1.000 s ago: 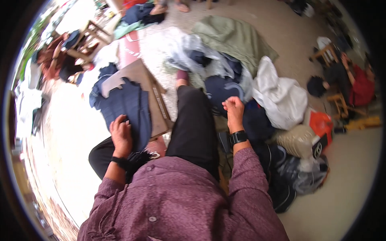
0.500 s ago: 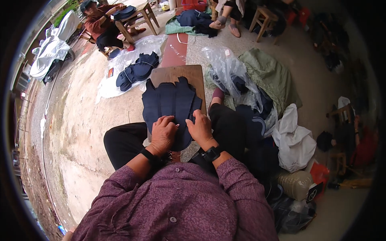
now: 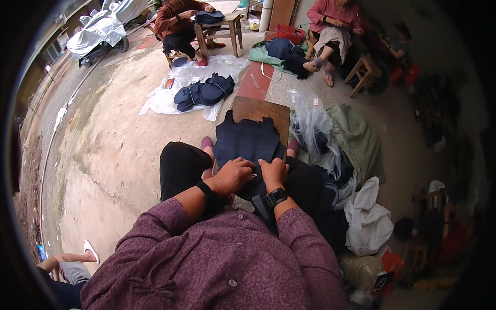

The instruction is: The recorder is hand-stitching a dark-colored shoe upper component using a needle and thread, then organizing finished components into a large plastic bag.

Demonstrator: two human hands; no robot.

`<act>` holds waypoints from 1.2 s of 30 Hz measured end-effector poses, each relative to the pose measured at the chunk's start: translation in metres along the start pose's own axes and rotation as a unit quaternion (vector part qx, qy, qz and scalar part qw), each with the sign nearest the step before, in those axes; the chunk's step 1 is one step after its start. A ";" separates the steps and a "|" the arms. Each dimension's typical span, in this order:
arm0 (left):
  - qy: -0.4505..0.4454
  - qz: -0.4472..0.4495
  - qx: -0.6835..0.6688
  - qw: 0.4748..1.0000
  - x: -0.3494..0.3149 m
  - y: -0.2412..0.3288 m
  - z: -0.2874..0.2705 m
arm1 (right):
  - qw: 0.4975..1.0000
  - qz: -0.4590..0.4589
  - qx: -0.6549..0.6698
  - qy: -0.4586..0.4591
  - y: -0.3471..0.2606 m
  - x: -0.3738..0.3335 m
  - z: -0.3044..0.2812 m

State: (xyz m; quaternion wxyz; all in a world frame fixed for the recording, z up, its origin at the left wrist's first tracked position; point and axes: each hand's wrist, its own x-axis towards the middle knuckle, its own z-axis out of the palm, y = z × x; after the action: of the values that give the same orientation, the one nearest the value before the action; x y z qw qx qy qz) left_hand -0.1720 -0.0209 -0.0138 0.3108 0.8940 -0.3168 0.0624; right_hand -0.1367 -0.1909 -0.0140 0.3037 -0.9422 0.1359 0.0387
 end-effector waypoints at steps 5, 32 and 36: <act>-0.014 0.009 -0.031 0.999 -0.004 -0.004 -0.001 | 0.999 0.034 -0.016 0.034 -0.011 -0.004 0.008; 0.300 -0.191 -0.062 0.933 -0.009 -0.028 -0.003 | 0.968 -0.045 0.245 0.020 0.045 -0.004 -0.008; 0.292 -0.207 -0.067 0.932 -0.016 -0.034 -0.003 | 0.937 0.103 0.328 -0.065 0.020 -0.015 -0.023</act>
State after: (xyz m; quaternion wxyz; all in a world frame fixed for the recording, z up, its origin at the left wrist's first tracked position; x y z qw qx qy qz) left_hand -0.1637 0.0096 -0.0336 0.4546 0.8592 -0.0238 0.2334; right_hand -0.1567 -0.2167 -0.0043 0.5983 -0.7667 0.2170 0.0839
